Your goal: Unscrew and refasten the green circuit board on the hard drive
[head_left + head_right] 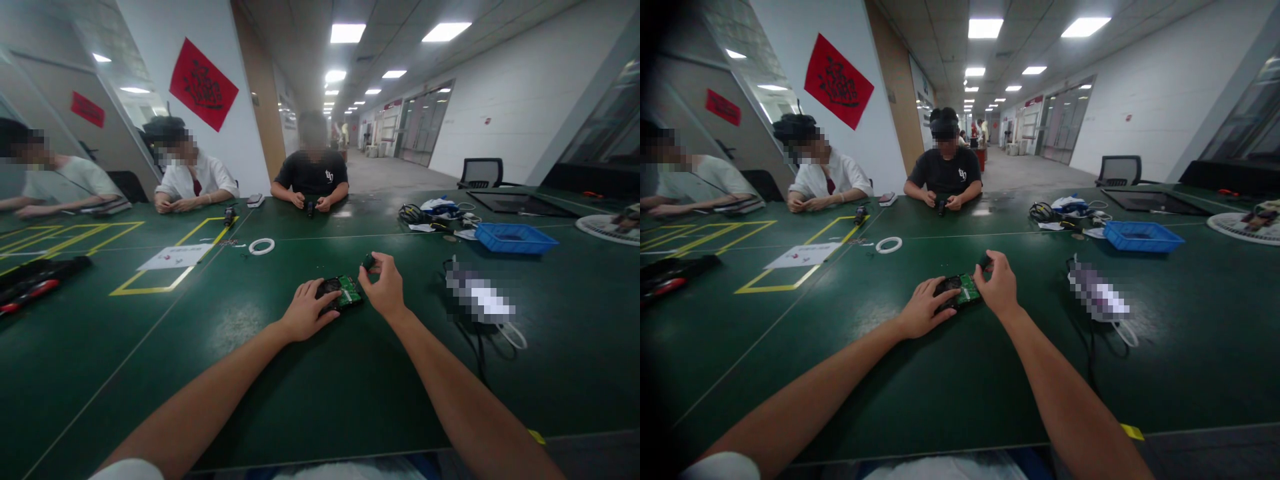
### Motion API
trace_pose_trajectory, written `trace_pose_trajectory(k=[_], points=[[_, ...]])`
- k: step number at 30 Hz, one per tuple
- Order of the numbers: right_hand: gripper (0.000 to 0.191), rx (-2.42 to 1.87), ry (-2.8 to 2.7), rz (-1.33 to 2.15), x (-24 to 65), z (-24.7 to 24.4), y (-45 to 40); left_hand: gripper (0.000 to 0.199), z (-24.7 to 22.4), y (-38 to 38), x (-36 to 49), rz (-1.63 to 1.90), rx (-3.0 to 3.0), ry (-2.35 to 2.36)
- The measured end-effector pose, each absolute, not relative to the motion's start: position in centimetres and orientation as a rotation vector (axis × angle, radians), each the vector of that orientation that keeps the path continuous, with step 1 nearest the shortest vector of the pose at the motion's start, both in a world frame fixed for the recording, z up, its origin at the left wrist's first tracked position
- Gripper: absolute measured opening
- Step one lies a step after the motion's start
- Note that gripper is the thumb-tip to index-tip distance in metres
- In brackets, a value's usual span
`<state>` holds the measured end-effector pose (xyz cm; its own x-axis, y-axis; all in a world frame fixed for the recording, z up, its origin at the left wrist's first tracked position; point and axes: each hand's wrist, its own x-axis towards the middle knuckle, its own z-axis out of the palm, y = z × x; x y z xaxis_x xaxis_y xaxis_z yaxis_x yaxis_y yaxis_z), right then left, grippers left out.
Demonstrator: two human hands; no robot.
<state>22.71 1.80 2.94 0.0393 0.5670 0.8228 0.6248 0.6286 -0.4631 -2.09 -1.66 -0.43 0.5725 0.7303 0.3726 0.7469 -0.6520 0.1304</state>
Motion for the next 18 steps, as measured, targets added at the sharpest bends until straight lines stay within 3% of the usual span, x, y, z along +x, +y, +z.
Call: trace_pose_trajectory(k=[18], points=[[0.034, -0.981, -1.66, -0.099, 22.99, 3.81, 1.5, 0.055, -0.45, -1.64, -2.18, -0.62, -2.748, -1.303]])
